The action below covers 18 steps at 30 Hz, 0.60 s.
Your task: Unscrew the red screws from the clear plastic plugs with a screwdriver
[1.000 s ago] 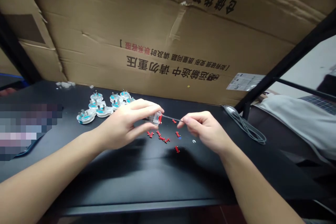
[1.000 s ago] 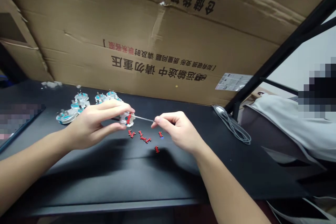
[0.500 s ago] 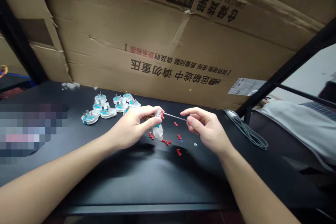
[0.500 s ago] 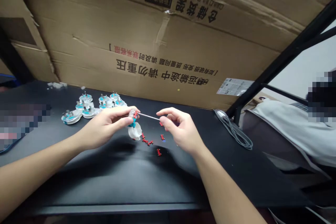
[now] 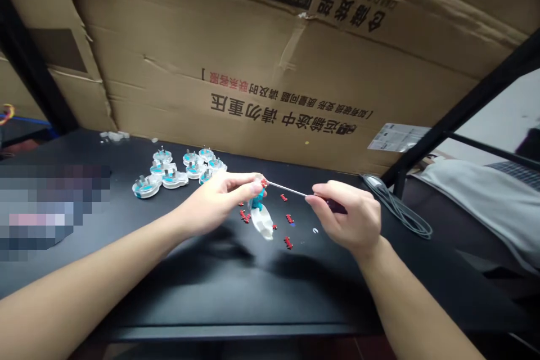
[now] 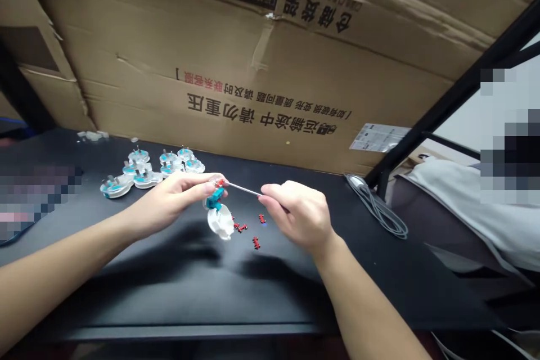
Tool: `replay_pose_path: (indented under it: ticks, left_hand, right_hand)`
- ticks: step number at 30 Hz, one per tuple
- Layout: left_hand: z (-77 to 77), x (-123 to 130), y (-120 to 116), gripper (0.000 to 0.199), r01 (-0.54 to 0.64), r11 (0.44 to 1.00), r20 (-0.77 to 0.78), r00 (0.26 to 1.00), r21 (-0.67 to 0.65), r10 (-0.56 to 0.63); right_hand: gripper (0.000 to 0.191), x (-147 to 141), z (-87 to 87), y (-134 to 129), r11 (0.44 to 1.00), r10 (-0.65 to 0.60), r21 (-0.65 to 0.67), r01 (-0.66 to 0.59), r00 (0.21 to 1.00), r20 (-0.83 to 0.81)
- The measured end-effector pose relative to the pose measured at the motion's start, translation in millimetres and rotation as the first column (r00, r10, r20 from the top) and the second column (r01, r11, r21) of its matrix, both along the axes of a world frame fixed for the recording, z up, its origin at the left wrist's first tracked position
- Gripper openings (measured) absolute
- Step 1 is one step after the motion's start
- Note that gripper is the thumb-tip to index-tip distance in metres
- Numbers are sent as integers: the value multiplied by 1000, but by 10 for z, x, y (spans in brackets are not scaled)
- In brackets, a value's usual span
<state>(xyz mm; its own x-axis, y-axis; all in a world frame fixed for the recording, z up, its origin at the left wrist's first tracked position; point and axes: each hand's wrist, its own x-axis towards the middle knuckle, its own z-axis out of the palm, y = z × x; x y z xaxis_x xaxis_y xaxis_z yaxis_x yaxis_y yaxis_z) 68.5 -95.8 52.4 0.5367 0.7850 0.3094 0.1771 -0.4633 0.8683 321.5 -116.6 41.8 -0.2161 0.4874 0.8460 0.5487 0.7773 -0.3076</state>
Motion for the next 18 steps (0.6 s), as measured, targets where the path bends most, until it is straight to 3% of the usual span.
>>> replay_pose_path:
  ticks: [2,4,7,8,10,14,18]
  left_hand:
    - [4,6,-4,38,7,999,22,1000,-36,-6]
    - [7,-15,-4,36,-3,999,7,1000,54,2]
    - [8,-57,-3,30,-18,953,-47,998,302,34]
    - [8,-65,-2,27,-22,928,-62,997,371,48]
    - [5,-72,-2,25,-25,900,-85,994,436,68]
    - [1,-65,-5,28,-20,944,-76,996,330,48]
    - [2,-60,-9,32,-40,962,-29,998,270,49]
  right_hand:
    - [25,1,4,-2,999,-33,4,33,999,-19]
    - [27,-29,6,1,976,-40,-218,7,988,-150]
    - [21,-76,6,18,804,-39,-573,-161,946,-321]
    - [22,-82,6,26,753,-37,-624,-210,933,-358]
    - [20,-77,8,41,713,-21,-646,-274,912,-410]
    - [27,-36,13,58,757,64,-574,-313,909,-413]
    - [38,-16,3,75,824,76,-498,-271,923,-377]
